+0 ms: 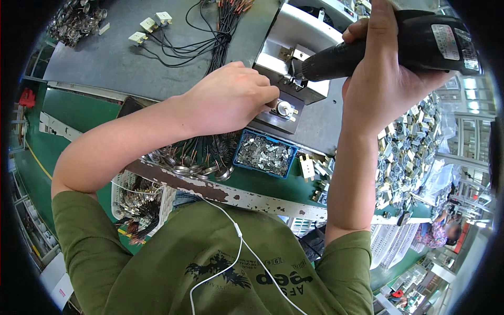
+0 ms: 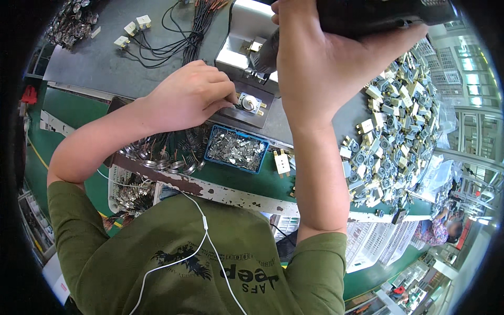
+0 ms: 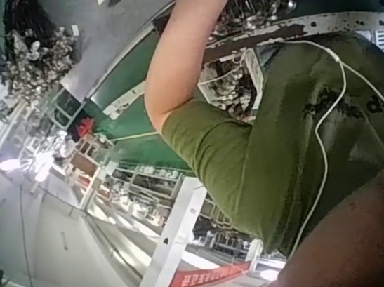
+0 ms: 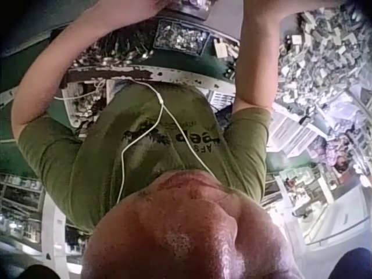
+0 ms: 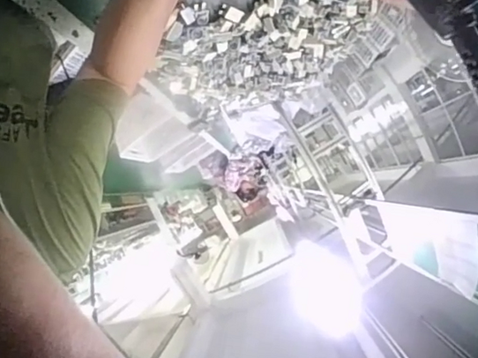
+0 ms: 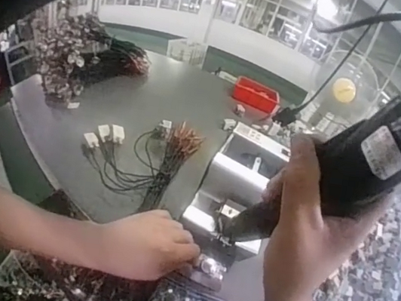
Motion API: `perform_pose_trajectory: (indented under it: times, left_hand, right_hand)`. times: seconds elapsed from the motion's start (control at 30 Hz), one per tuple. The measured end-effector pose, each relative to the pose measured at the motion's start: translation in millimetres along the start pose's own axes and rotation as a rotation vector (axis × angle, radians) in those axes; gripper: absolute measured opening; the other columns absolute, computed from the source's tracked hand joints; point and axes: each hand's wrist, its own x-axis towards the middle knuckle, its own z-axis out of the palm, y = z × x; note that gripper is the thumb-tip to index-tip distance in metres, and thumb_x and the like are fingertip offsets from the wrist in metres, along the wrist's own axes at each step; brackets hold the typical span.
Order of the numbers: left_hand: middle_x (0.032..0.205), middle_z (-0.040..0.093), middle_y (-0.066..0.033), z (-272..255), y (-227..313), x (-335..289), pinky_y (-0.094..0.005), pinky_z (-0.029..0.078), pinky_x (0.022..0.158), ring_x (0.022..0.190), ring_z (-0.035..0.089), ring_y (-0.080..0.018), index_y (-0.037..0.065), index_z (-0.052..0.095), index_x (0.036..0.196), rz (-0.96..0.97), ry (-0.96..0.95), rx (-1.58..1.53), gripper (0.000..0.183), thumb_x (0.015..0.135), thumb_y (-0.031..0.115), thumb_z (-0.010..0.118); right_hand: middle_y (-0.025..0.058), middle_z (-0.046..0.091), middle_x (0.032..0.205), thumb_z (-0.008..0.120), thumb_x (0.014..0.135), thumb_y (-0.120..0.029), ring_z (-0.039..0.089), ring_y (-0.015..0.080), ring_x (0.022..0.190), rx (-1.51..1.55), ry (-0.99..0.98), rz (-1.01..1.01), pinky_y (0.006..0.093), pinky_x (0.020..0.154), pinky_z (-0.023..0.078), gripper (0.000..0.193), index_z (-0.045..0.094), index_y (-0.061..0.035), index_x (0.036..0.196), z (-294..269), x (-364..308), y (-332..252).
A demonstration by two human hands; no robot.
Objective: Assembling small electronic components using a handheld assembly tool and a mounting jig at a factory workstation.
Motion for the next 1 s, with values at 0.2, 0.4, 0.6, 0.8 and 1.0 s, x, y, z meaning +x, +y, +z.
perform_pose_trajectory:
  times: [0.2, 0.4, 0.6, 0.8, 1.0]
  left_hand:
    - [0.090, 0.066, -0.0040, 1, 2, 4, -0.0378, 0.047, 0.084, 0.092, 0.064, -0.0252, 0.010, 0.064, 0.093, -0.023, -0.059, -0.011, 0.012, 0.085, 0.013, 0.072]
    - [0.084, 0.065, -0.0048, -2, 3, 5, -0.0393, 0.047, 0.081, 0.088, 0.065, -0.0252, 0.008, 0.064, 0.089, -0.034, -0.049, -0.015, 0.008, 0.085, 0.013, 0.070]
    - [0.084, 0.065, -0.0049, 5, -2, 3, -0.0392, 0.048, 0.080, 0.087, 0.065, -0.0257, 0.008, 0.064, 0.089, -0.009, -0.024, -0.019, 0.009, 0.085, 0.012, 0.070]
    - [0.080, 0.064, -0.0055, 5, -1, 3, -0.0403, 0.048, 0.078, 0.086, 0.066, -0.0254, 0.007, 0.063, 0.086, 0.013, 0.020, -0.020, 0.007, 0.084, 0.012, 0.068]
    - [0.081, 0.064, -0.0043, 6, -3, 2, -0.0394, 0.047, 0.079, 0.087, 0.065, -0.0240, 0.008, 0.062, 0.087, 0.007, 0.012, -0.024, 0.007, 0.083, 0.010, 0.067]
  right_hand:
    - [0.0056, 0.062, 0.077, 0.071, 0.092, 0.001, 0.058, 0.0111, 0.054, 0.179, -0.120, 0.083, 0.0244, 0.046, 0.045, 0.036, 0.046, -0.0025, 0.118, -19, 6, 10]
    - [0.0059, 0.064, 0.078, 0.072, 0.091, -0.002, 0.060, 0.0119, 0.056, -0.093, -0.026, 0.061, 0.0242, 0.048, 0.047, 0.029, 0.053, -0.0002, 0.113, -5, 1, 3]
    - [0.0066, 0.064, 0.075, 0.072, 0.092, -0.005, 0.060, 0.0122, 0.054, -0.042, -0.125, 0.006, 0.0240, 0.048, 0.046, 0.024, 0.057, 0.0008, 0.110, -18, 1, -7]
    - [0.0069, 0.064, 0.075, 0.071, 0.093, -0.003, 0.060, 0.0124, 0.055, -0.010, -0.168, 0.033, 0.0248, 0.049, 0.047, 0.019, 0.058, 0.0006, 0.106, -16, 1, -3]
    - [0.0068, 0.064, 0.075, 0.072, 0.092, -0.003, 0.060, 0.0123, 0.055, -0.006, -0.168, 0.052, 0.0250, 0.049, 0.047, 0.021, 0.058, 0.0009, 0.108, -15, -1, -6]
